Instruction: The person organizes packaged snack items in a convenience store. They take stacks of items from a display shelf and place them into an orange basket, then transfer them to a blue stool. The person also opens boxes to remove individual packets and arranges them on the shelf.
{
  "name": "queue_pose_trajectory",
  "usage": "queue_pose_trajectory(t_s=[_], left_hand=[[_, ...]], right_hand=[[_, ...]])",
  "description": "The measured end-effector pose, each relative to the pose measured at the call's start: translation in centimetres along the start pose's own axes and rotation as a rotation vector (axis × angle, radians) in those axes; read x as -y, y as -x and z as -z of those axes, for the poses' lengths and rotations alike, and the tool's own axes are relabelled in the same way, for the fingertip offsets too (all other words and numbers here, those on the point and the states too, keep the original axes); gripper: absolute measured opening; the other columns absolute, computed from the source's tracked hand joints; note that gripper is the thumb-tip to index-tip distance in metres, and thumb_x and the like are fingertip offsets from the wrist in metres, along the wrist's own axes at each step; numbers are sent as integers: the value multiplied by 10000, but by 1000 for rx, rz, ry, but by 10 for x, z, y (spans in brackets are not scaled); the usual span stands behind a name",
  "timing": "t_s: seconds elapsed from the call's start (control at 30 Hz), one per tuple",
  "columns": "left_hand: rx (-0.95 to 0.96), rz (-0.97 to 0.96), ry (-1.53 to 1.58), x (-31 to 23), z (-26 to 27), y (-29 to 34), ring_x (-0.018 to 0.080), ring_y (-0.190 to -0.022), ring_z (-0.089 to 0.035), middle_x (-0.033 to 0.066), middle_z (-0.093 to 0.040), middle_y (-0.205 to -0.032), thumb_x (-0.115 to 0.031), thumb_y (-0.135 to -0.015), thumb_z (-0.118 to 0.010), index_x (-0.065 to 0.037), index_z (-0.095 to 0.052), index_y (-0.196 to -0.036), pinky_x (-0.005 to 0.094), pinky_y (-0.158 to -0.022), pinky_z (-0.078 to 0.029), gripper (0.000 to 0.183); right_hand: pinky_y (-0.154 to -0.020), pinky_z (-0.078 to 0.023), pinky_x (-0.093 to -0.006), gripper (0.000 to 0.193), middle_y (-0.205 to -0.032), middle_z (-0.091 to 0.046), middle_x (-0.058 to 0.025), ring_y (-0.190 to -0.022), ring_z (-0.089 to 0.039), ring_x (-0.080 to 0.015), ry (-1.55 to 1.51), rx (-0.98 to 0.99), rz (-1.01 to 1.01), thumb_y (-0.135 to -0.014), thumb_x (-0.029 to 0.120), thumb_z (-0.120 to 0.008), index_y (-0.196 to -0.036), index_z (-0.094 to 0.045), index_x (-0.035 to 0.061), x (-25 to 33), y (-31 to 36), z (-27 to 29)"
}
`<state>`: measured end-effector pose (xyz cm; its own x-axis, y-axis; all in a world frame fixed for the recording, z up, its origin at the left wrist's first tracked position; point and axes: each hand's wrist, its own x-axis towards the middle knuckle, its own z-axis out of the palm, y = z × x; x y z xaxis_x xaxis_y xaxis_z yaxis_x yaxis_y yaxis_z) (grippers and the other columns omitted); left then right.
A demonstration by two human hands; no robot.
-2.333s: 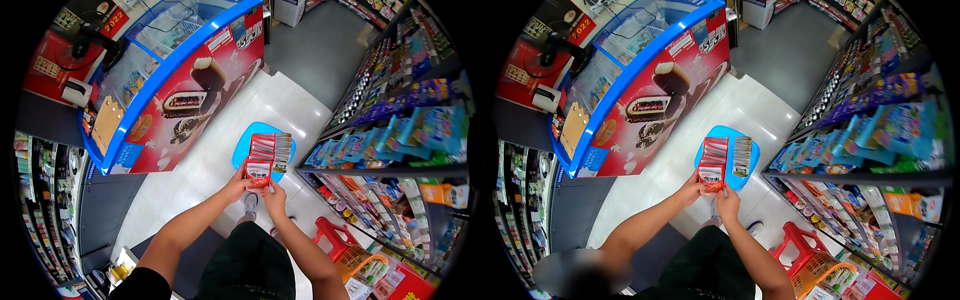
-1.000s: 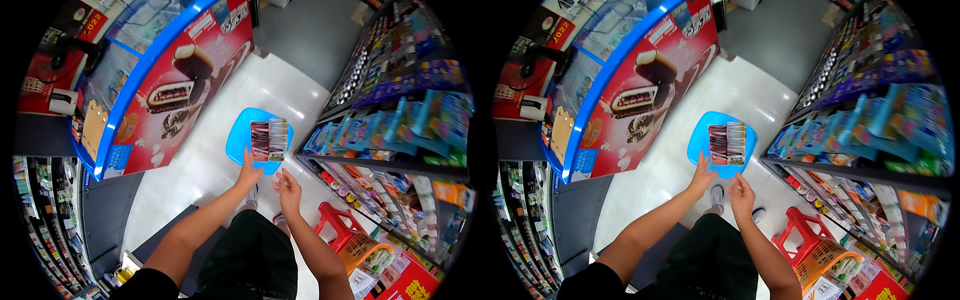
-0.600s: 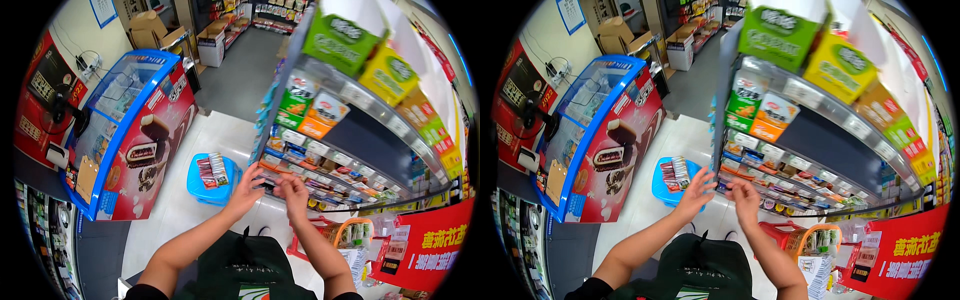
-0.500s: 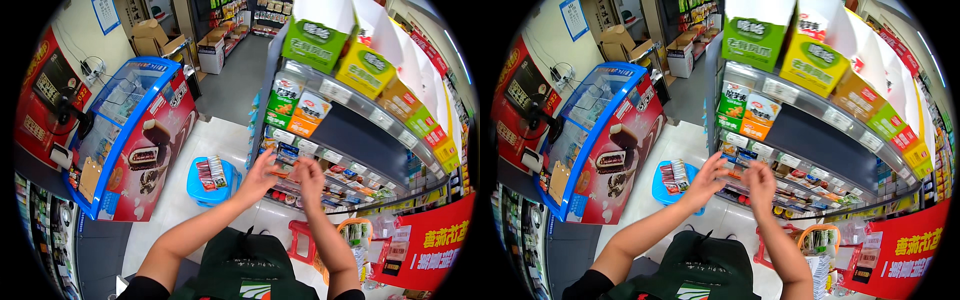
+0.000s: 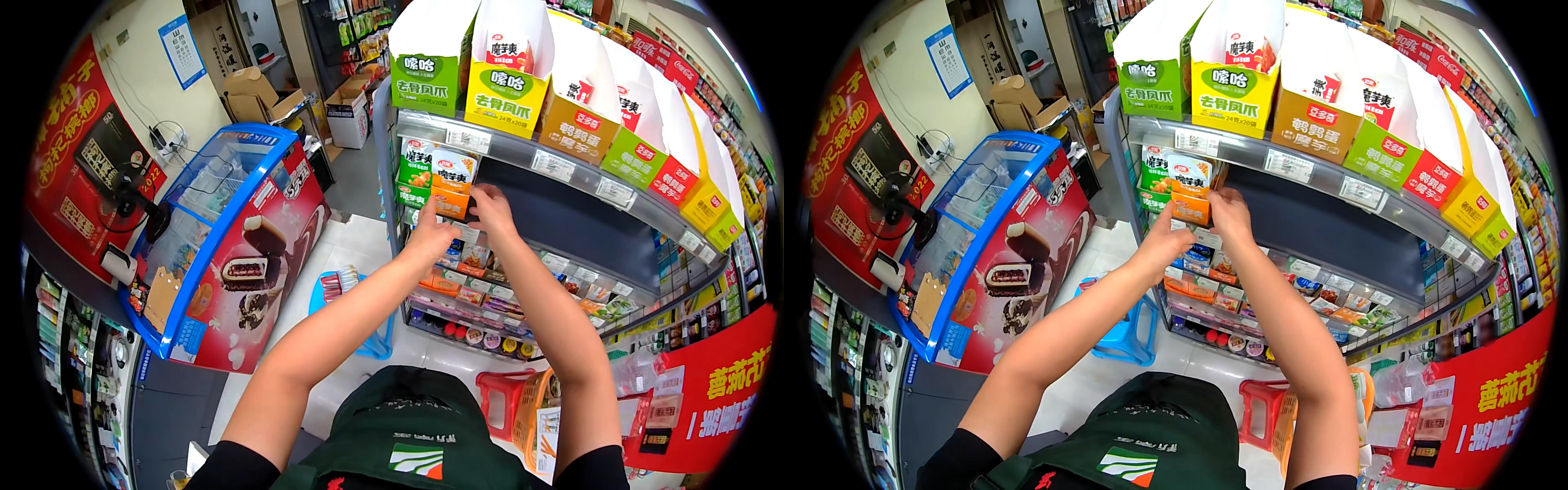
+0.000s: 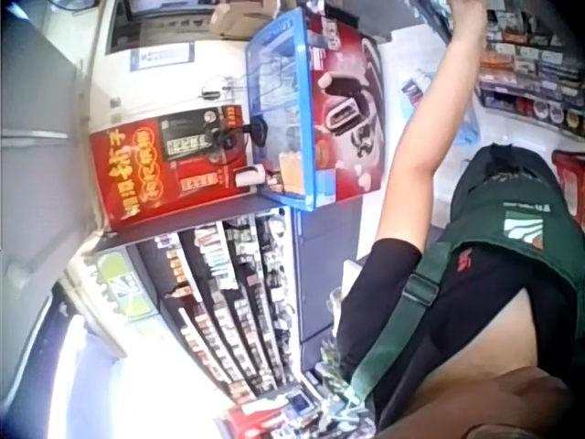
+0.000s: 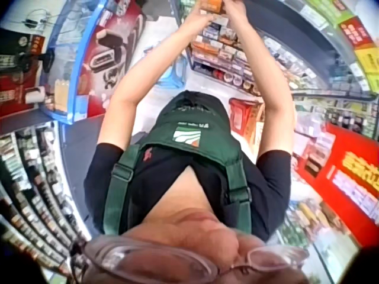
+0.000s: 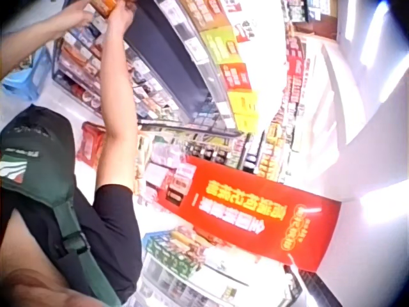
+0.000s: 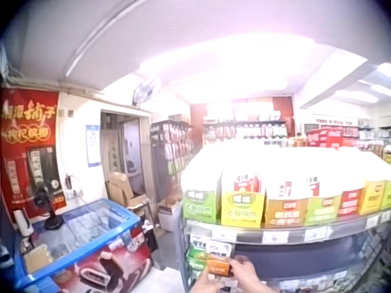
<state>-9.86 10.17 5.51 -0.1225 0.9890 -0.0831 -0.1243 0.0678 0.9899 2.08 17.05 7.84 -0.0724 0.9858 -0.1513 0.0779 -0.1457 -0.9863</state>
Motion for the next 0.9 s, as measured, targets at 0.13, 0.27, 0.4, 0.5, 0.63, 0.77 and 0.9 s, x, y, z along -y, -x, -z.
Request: queue_pose_trajectory(t_s=[0.13,0.27,0.4,0.5,0.63,0.77,0.9], left_hand=[[-25,-29,21,-9,-11,1,79,-732,-449,31,-508,-954,-28,-725,-551,-68,-86,-1456,222,-651,-400,867],[49,43,-7,-24,-14,12,192,-1152,-445,119,-327,-1406,-53,-767,-588,-82,-108,-1455,307,-848,-439,840],[105,95,108,-18,-2,12,216,-1257,-360,95,-141,-1509,-57,-782,-591,-100,-120,-1458,366,-920,-414,824],[44,133,184,-19,11,12,211,-1248,-370,104,-135,-1508,-62,-767,-607,-80,-84,-1458,373,-930,-399,866],[26,147,210,-32,16,15,239,-1278,-336,141,-166,-1488,-175,-764,-648,-61,-48,-1456,392,-998,-327,922],[43,191,218,-40,24,18,281,-1284,-316,154,-224,-1451,-336,-760,-672,-75,-76,-1452,400,-1027,-284,950],[162,255,299,-46,27,15,266,-1203,-397,145,-365,-1338,-446,-753,-668,-108,-260,-1371,392,-959,-354,814]], right_hand=[[-602,-551,-367,484,-1070,-602,-122,-873,-627,-206,208,17,-22,-794,318,-592,-1172,-502,30,1,-16,1],[-553,-562,-347,425,-963,-645,-166,-704,-669,-254,467,44,-69,-819,284,-564,-1118,-547,-18,11,-28,1],[-555,-559,-343,351,-957,-654,-180,-698,-675,-290,655,75,-75,-839,218,-512,-1040,-601,-55,29,-31,-9],[-568,-554,-353,340,-947,-661,-181,-682,-679,-291,737,73,-37,-851,178,-463,-1023,-609,-76,41,-33,-10],[-495,-521,-333,254,-809,-650,-129,-527,-634,-263,760,153,45,-816,174,-512,-915,-605,-40,53,-46,13],[-363,-420,-351,258,-628,-553,-103,-409,-514,-231,553,121,-6,-811,193,-534,-848,-590,-56,51,-23,22],[-327,-382,-331,265,-590,-522,-79,-394,-478,-191,423,213,-15,-822,194,-533,-821,-601,-61,44,14,32]])
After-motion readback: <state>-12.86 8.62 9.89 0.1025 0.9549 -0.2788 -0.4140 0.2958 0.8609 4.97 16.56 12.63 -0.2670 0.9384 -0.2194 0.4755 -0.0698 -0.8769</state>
